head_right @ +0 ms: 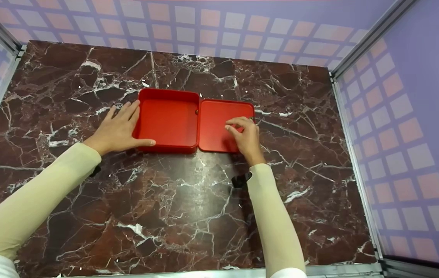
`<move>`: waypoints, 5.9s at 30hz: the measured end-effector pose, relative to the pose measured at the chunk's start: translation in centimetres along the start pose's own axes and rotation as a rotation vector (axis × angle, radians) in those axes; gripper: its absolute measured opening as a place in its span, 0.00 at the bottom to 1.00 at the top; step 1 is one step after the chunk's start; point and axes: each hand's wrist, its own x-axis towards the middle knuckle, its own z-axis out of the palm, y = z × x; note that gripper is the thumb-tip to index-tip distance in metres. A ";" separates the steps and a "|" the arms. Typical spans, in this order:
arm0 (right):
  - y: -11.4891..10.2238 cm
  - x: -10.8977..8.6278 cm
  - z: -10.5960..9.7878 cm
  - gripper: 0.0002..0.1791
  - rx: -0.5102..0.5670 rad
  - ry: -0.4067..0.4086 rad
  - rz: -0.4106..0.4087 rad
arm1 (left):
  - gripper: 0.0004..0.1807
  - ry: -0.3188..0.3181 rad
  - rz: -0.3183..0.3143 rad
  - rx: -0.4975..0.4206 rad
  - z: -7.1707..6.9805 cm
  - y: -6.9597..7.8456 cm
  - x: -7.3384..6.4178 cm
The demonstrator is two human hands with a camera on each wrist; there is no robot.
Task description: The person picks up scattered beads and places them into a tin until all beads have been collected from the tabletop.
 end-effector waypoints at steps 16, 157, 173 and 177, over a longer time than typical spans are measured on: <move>1.4 0.7 0.8 0.08 0.000 -0.032 -0.041 | 0.67 0.011 0.018 0.012 0.0 0.0 0.2; -5.1 0.8 8.2 0.08 0.087 -0.170 -0.034 | 0.71 -0.009 0.008 0.006 -0.1 0.0 0.3; -3.1 1.1 7.4 0.13 0.099 -0.108 -0.055 | 0.73 -0.021 0.004 0.015 0.0 -0.1 0.4; -2.9 1.0 7.0 0.16 0.107 -0.130 -0.045 | 0.70 -0.019 0.000 0.009 -0.1 -0.1 0.4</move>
